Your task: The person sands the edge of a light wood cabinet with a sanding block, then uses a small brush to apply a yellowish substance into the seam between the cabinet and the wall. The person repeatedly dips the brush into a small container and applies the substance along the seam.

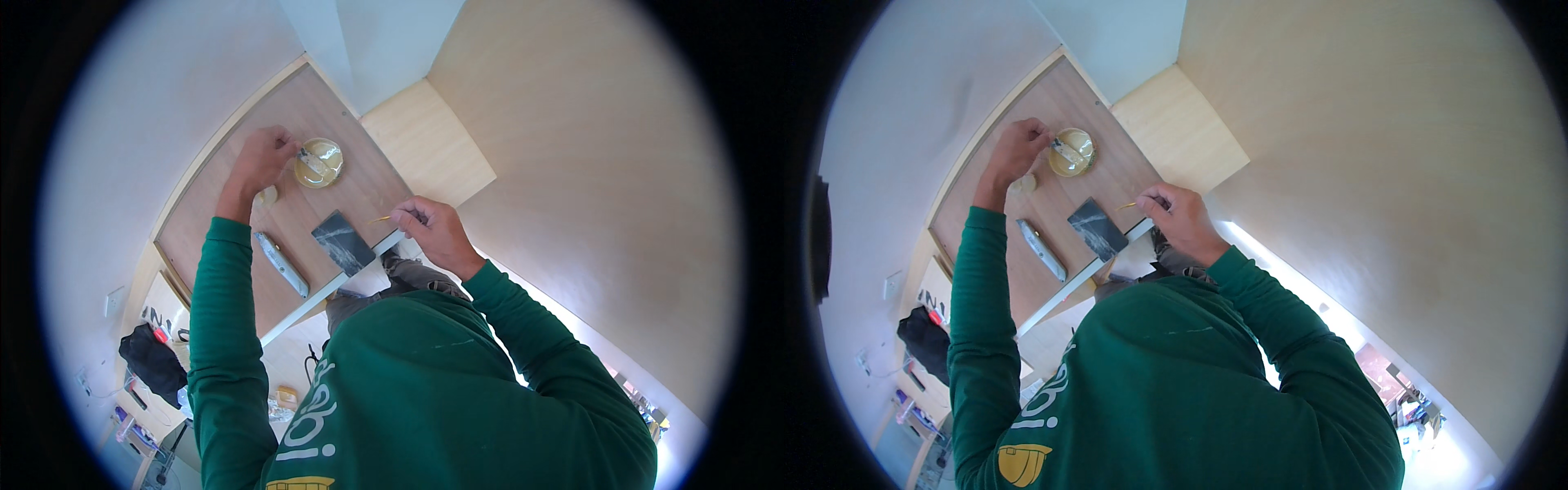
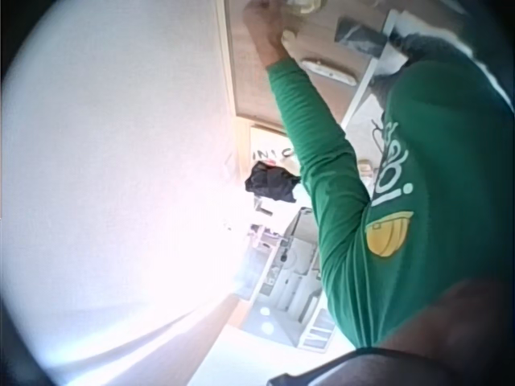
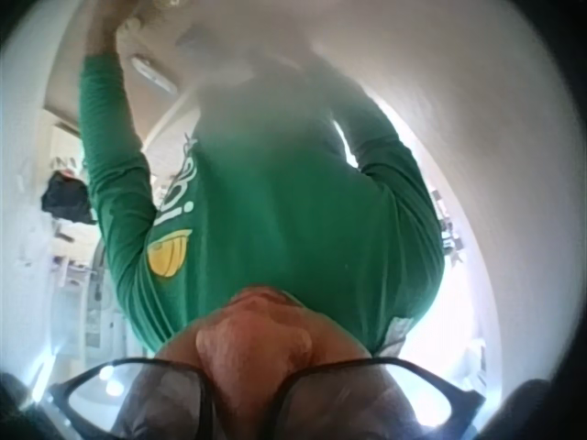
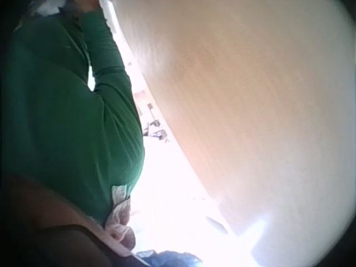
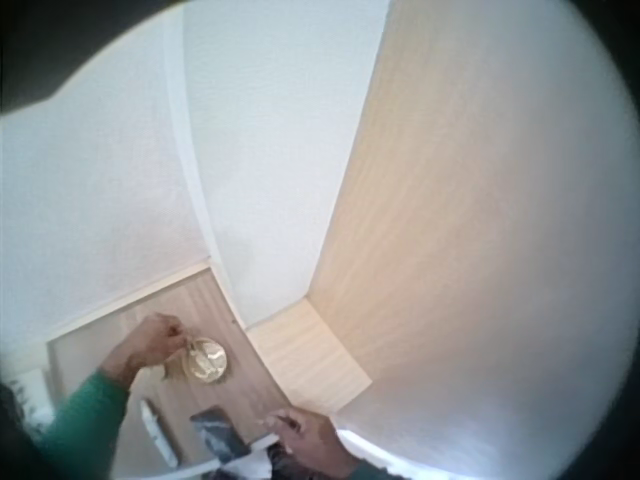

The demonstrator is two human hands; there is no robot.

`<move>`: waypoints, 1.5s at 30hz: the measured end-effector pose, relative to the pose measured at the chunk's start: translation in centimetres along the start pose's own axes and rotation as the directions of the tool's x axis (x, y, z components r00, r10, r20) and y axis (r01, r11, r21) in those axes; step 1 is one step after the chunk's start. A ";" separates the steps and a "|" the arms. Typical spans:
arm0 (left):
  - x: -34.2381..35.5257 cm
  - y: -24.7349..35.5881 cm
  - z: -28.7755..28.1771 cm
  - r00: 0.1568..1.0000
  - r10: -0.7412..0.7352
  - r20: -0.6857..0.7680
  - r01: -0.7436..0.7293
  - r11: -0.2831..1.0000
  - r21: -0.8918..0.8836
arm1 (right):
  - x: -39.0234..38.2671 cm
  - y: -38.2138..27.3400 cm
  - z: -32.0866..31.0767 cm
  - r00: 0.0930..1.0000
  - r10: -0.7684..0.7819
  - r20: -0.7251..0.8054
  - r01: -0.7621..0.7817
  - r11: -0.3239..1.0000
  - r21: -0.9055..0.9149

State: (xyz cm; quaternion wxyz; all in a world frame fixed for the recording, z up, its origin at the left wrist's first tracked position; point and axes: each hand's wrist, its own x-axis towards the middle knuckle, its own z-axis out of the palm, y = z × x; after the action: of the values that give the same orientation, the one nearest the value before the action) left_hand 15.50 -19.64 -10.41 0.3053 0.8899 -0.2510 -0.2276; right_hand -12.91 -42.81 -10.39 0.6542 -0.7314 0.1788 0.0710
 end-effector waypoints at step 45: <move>-7.4 4.5 2.6 0.945 0.005 -0.327 0.029 0.995 0.100 | -0.7 0.2 0.8 0.999 0.022 0.043 -0.022 1.000 -0.002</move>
State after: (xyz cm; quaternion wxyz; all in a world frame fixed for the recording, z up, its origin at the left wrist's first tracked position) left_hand 6.99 -19.52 -7.42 0.2949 0.9314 -0.2030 -0.0658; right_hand -13.57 -41.93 -10.47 0.6564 -0.7283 0.1725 0.0942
